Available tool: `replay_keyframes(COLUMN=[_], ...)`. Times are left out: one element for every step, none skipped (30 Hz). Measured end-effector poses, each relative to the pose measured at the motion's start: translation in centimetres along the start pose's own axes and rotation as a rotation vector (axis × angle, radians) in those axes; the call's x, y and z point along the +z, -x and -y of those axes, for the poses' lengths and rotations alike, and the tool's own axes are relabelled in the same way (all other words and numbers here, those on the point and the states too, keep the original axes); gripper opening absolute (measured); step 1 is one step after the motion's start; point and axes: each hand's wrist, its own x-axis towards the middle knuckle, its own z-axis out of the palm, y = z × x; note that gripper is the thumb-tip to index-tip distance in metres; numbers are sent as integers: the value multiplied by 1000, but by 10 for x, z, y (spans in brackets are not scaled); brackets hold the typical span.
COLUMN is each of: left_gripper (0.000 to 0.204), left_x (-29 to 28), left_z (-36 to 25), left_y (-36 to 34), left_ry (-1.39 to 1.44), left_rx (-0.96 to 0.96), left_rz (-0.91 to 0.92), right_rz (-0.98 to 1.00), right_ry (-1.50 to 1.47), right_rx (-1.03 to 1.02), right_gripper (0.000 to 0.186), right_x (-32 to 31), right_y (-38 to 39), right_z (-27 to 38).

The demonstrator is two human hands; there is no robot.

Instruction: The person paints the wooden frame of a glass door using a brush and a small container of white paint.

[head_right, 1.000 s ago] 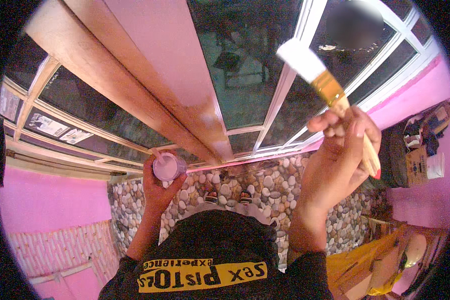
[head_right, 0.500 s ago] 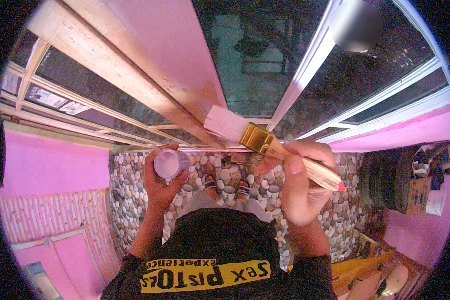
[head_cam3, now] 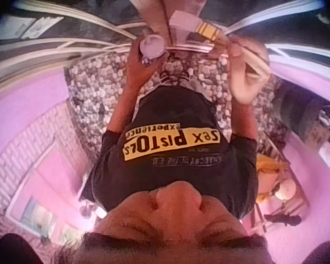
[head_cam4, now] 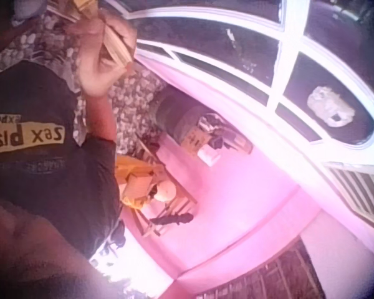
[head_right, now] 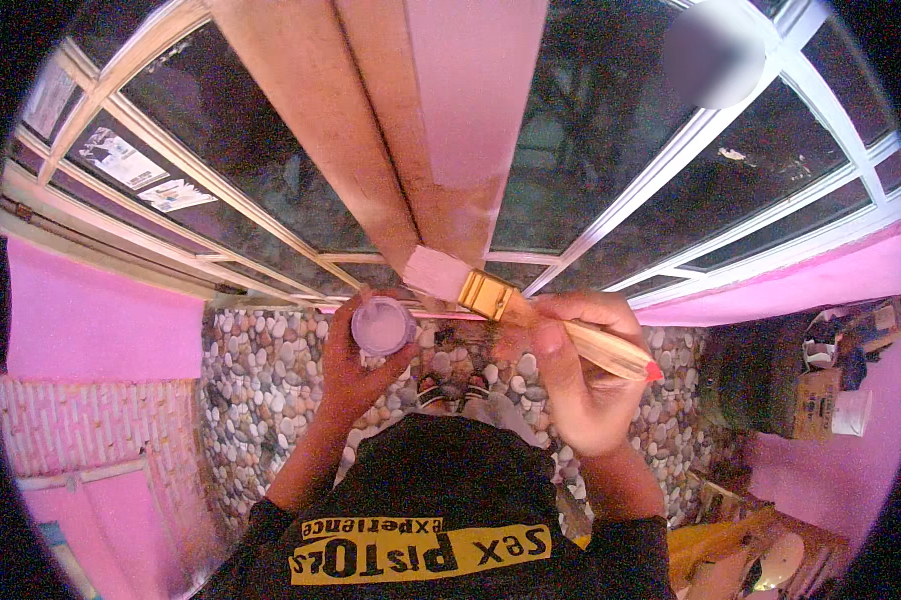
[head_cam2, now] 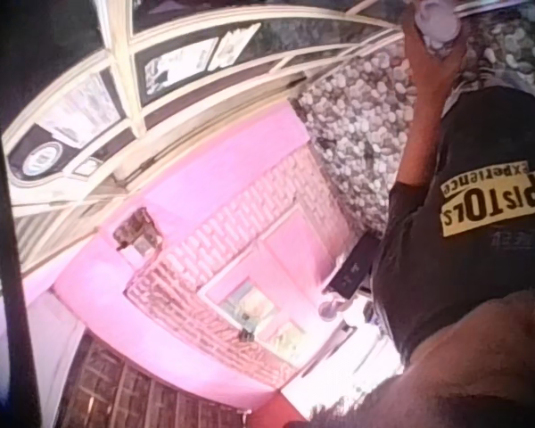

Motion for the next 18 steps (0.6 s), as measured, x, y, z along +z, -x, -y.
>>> replay_keyframes(left_gripper=[72,72,72,71,70,70,72,74,74,74,74,75,75,75,73,72,72,71], left_x=[-3,-5,-7,-7,-8,-9,-9,-9,-6,-5,-4,-3,-3,-1,2,5,9,14], left_z=[3,5,4,0,-2,-1,-1,-1,-3,-5,-7,-9,-10,-14,-20,-25,-28,-32], left_y=[0,-1,-1,-1,-2,-5,-5,-4,-3,-3,-2,-2,-1,-1,-1,0,0,0], left_ry=[14,27,31,33,33,38,56,73,44,38,39,38,18,11,6,4,-2,-18], left_rx=[-14,-28,-22,-5,11,23,1,-20,-13,-8,5,18,7,11,27,42,46,72], left_rz=[24,48,38,68,96,81,106,130,111,94,96,97,114,92,87,86,68,38], right_rz=[-9,-3,10,25,14,26,75,125,148,162,216,271,302,321,341,356,346,359], right_ry=[28,31,-58,-145,-162,-159,-117,-76,-60,-66,18,104,128,122,203,287,297,292], right_rx=[6,-4,6,10,38,23,24,24,14,5,71,136,137,124,150,176,162,151], right_gripper=[21,21,21,20,20,20,19,19,19,19,18,18,16,16,16,15,14,14], right_x=[6,13,20,26,30,32,33,33,34,35,34,34,32,31,30,28,28,25], right_y=[-1,-1,1,2,5,7,9,9,8,7,7,4,1,-3,-6,-9,-14,-17], right_z=[1,5,11,17,21,23,25,27,25,26,28,29,28,27,27,27,26,28])
